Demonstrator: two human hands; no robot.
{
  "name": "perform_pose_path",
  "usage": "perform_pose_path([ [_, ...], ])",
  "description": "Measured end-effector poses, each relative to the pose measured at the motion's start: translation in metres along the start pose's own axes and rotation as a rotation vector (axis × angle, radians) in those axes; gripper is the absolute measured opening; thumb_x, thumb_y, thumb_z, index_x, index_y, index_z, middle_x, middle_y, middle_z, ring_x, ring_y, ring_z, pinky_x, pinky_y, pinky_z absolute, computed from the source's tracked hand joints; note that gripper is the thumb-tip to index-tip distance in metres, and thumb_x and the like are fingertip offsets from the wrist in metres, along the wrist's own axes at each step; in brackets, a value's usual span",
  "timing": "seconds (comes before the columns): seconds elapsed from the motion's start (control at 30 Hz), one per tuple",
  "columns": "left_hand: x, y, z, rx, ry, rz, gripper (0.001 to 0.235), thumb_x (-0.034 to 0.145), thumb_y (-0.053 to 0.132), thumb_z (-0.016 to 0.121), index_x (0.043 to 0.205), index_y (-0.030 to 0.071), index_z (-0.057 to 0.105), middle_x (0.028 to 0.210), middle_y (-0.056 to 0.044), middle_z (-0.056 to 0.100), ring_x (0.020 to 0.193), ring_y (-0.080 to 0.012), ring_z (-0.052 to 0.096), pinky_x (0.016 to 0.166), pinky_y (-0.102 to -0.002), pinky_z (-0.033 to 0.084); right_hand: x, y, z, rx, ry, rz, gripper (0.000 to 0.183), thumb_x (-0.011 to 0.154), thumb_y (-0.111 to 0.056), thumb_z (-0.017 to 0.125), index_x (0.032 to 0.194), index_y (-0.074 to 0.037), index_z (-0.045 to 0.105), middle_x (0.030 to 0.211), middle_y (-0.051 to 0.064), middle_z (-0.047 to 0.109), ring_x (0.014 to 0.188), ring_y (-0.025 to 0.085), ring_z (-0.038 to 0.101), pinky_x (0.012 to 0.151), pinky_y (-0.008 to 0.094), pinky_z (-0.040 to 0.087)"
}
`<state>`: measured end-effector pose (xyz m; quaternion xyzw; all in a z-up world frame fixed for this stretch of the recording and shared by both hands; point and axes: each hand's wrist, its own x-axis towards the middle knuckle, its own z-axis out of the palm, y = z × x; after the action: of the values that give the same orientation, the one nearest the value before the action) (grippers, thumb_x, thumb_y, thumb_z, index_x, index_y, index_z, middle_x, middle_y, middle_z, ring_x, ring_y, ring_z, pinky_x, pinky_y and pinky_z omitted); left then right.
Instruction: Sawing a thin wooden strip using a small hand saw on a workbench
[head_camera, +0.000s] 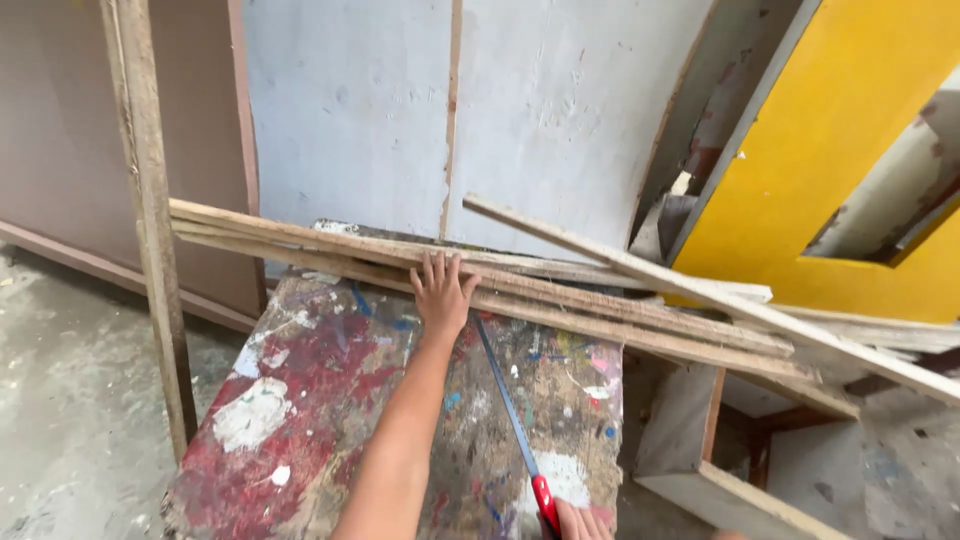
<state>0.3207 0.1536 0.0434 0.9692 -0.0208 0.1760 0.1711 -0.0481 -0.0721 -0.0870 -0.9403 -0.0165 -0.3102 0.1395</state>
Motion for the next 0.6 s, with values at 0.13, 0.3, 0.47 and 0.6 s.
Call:
perform_pose_path([
  [0.13, -0.026, 0.012, -0.013, 0.036, -0.187, -0.097, 0.066, 0.101, 0.059, 0.024, 0.158, 0.028, 0.019, 0.166, -0.006, 0.002, 0.152, -0.0350, -0.005, 0.118, -0.062, 0.012, 0.010, -0.011, -0.041, -0.044, -0.027, -0.109, 0.035, 0.091, -0.043, 0.070, 0.114, -0.017, 0.066, 0.084, -0.001, 0.070, 0.069, 0.021, 0.064, 0.064, 0.033, 0.050],
  [0.3, -0.021, -0.002, -0.066, -0.088, -0.471, -0.033, 0.071, 0.098, 0.063, 0.023, 0.159, 0.035, -0.002, 0.166, -0.001, -0.015, 0.153, -0.0306, -0.013, 0.122, -0.058, -0.005, 0.016, -0.005, -0.033, -0.090, 0.049, -0.082, 0.033, 0.091, -0.044, 0.067, 0.115, -0.021, 0.067, 0.083, -0.002, 0.069, 0.070, 0.020, 0.067, 0.063, 0.033, 0.051],
  [0.47, -0.042, -0.070, -0.110, -0.272, -0.047, -0.111, 0.066, 0.101, 0.056, 0.022, 0.158, 0.022, 0.015, 0.166, -0.010, 0.003, 0.152, -0.0342, 0.001, 0.120, -0.058, 0.009, 0.024, -0.013, -0.044, -0.134, 0.123, -0.073, 0.032, 0.090, -0.043, 0.070, 0.112, -0.021, 0.071, 0.082, -0.001, 0.069, 0.073, 0.022, 0.068, 0.071, 0.034, 0.053],
  [0.6, -0.055, -0.138, -0.197, -0.288, 0.325, -0.130, 0.048, 0.098, 0.016, 0.048, 0.144, 0.003, 0.044, 0.158, -0.022, 0.028, 0.146, -0.0329, 0.026, 0.120, -0.050, 0.029, 0.021, -0.007, -0.031, -0.188, 0.122, -0.082, 0.034, 0.086, -0.045, 0.072, 0.112, -0.023, 0.072, 0.079, -0.002, 0.068, 0.071, 0.023, 0.068, 0.072, 0.036, 0.054],
])
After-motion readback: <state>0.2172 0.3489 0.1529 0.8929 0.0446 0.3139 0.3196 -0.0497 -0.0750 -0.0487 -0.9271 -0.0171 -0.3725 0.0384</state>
